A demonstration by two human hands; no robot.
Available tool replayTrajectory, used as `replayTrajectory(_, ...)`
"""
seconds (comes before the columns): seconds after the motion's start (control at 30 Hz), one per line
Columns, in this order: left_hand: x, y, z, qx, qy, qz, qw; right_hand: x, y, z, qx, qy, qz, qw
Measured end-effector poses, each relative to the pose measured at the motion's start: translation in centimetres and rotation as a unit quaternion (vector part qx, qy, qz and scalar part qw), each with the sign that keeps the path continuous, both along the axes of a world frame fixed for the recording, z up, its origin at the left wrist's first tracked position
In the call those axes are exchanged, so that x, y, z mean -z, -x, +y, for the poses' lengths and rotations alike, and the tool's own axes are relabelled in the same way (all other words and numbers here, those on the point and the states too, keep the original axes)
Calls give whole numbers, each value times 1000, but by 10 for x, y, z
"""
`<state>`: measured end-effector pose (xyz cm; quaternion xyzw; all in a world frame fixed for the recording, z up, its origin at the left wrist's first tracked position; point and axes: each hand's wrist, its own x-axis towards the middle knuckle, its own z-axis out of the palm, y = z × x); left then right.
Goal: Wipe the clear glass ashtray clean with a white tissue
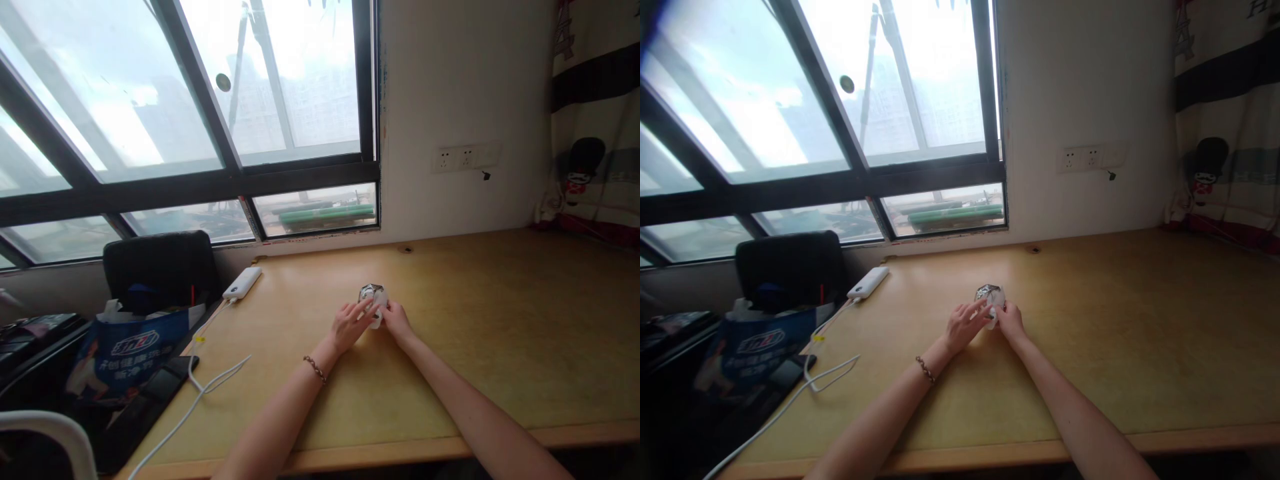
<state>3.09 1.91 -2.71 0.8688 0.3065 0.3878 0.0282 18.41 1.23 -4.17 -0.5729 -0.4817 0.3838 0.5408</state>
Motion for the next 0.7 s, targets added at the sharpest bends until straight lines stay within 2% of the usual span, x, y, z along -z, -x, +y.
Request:
replayTrajectory(0.07,-2,-5,-1,-22,61,-69,995,0,-2,0,13,-14,-61,998)
replayTrajectory(0.17,-2,-15,-5,8,170,-147,974,0,-3,-1,29,-51,-164,985)
replayTrajectory(0.27,3,-21,-8,44,255,-228,939,-2,-4,-4,42,-86,-238,967)
replayTrajectory(0.33,6,-21,-8,63,292,-286,911,-5,-4,-6,58,-102,-251,961)
replayTrajectory(0.4,8,-20,-7,69,324,-334,882,-8,-4,-7,63,-108,-227,966)
replayTrajectory(0.47,8,-18,-5,54,342,-363,865,-10,-2,-7,21,-85,-163,983)
replayTrajectory(0.53,6,-15,-5,38,338,-368,865,-10,2,-9,-63,-34,-61,996)
replayTrajectory(0.6,3,-14,-6,29,323,-357,876,-10,7,-11,-147,29,45,988)
replayTrajectory(0.7,1,-11,-8,45,311,-345,884,-9,9,-13,-194,69,105,973)
